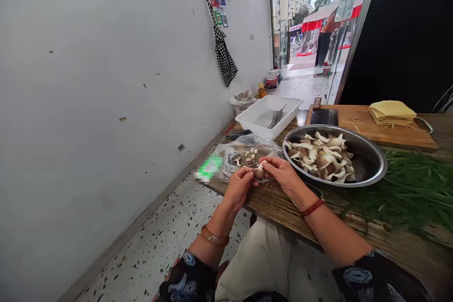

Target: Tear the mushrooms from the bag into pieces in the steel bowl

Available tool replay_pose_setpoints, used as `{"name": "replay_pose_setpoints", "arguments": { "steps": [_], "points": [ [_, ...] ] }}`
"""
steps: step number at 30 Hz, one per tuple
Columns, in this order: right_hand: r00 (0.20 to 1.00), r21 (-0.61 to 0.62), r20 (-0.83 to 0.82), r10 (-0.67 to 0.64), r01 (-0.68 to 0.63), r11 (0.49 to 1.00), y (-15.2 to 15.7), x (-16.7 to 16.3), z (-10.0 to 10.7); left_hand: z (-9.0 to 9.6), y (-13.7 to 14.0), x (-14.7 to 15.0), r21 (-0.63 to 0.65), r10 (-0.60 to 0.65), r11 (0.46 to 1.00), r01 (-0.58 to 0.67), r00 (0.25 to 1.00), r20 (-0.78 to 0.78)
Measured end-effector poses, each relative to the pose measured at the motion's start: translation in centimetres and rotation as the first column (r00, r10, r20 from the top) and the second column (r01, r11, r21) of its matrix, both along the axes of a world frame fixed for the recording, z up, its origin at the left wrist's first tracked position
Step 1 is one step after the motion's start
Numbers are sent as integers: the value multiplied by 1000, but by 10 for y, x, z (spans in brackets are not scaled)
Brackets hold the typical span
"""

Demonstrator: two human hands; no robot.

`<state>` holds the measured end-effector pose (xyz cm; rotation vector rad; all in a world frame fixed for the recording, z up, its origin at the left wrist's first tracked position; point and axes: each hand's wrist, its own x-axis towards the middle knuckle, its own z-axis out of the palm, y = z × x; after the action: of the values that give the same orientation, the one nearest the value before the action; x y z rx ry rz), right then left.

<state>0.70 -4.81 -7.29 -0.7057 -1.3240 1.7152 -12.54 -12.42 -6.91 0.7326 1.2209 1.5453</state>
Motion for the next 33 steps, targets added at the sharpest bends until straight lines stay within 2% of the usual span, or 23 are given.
{"name": "replay_pose_setpoints", "arguments": {
  "steps": [7,11,13,18,22,25,27,33],
  "points": [
    [997,136,74,-9,-1,991,0,-2,-1,10,-2,-2,5,-17,1000,19,976,-215],
    [983,304,160,-91,39,952,1,-2,-3,11,1,1,-6,-47,999,48,940,-337],
    [975,370,187,-120,44,928,1,-1,-3,10,2,3,-6,-51,999,52,943,-329],
    [966,399,239,-95,-8,917,-1,2,0,-2,0,-1,-15,-58,998,56,973,-224],
    [922,544,349,-165,-56,837,-6,14,12,-15,-3,-7,23,-19,1000,20,999,-51],
    [844,665,478,-241,-169,728,-13,35,20,-18,-4,-10,68,-37,997,35,998,42],
    [755,706,574,-317,-260,659,-22,54,19,-18,-5,-13,106,-58,993,47,993,102],
    [386,687,726,-568,-403,604,-49,98,-5,-20,-7,-17,151,-85,987,52,971,222]
  ]
}}
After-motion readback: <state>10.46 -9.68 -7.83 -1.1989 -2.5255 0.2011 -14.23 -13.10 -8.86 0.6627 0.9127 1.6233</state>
